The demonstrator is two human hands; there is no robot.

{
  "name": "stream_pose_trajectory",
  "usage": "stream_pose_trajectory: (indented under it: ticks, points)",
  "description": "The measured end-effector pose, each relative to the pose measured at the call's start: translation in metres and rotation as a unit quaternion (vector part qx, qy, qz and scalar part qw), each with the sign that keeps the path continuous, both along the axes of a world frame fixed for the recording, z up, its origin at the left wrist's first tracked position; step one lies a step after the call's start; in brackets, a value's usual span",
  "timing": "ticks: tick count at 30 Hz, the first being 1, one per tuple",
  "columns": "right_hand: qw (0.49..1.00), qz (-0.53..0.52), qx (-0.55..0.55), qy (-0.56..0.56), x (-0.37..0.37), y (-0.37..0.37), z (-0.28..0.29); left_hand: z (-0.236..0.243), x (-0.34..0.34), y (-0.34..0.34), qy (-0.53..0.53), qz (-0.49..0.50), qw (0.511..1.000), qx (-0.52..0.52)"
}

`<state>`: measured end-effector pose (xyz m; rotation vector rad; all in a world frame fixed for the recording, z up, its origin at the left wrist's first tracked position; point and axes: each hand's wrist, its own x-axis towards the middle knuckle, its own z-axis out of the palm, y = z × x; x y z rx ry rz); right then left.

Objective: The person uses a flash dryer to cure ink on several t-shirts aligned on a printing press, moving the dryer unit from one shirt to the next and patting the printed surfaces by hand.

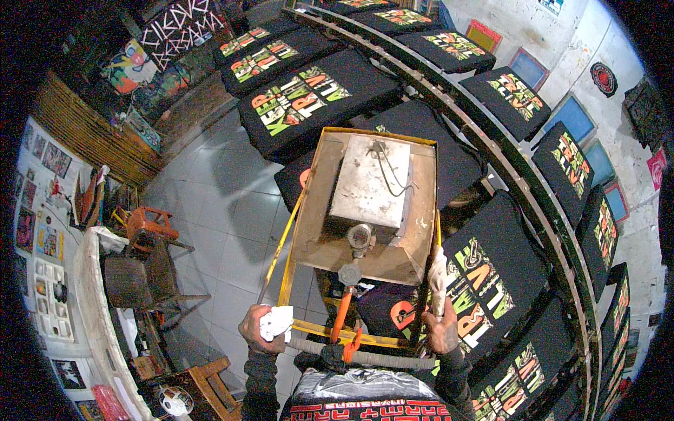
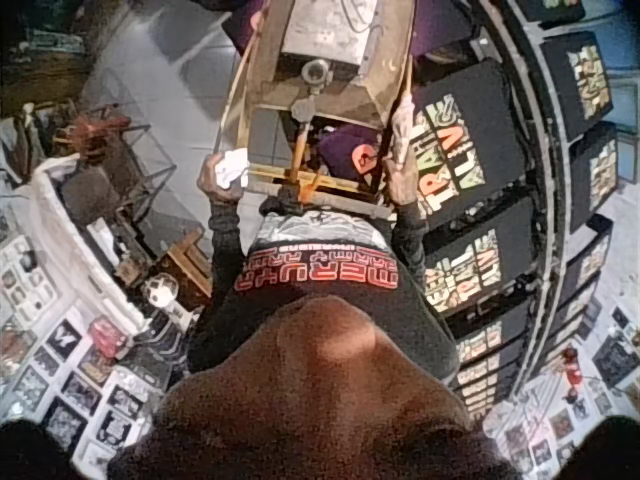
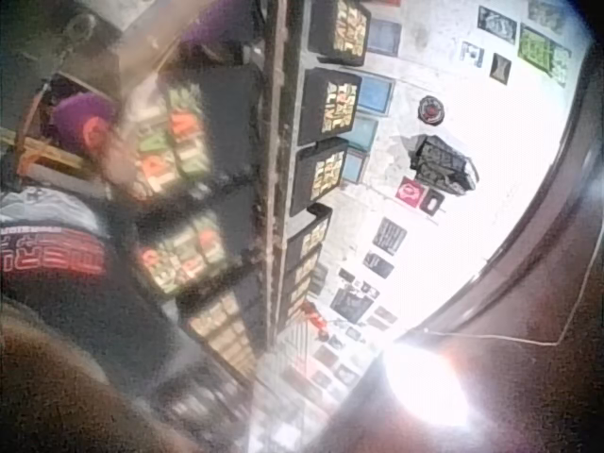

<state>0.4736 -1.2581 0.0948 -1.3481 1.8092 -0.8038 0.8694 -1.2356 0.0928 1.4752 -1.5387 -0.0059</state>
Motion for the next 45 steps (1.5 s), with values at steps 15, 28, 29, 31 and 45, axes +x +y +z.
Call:
stream_pose_trajectory:
  ticks: [15, 28, 29, 31, 45]
  points:
    - [0.998, -0.027, -0.055, -0.027, 0.010, -0.001, 0.009, 0.001, 0.000, 0.004, 0.015, -0.005, 0.999, 0.036]
    - [0.996, -0.021, -0.084, 0.029, 0.006, 0.002, -0.003, -0.002, 0.002, 0.006, 0.026, 0.014, 0.998, 0.055]
    - [0.996, -0.022, -0.085, 0.035, 0.005, 0.002, -0.006, -0.007, 0.004, 0.006, 0.027, 0.015, 0.998, 0.054]
    - [0.997, -0.024, -0.075, 0.020, 0.003, 0.002, -0.007, -0.009, 0.005, 0.006, 0.024, 0.009, 0.998, 0.049]
    - [0.998, -0.030, -0.055, 0.025, 0.003, 0.004, -0.010, 0.005, -0.001, -0.001, 0.005, -0.004, 1.000, 0.005]
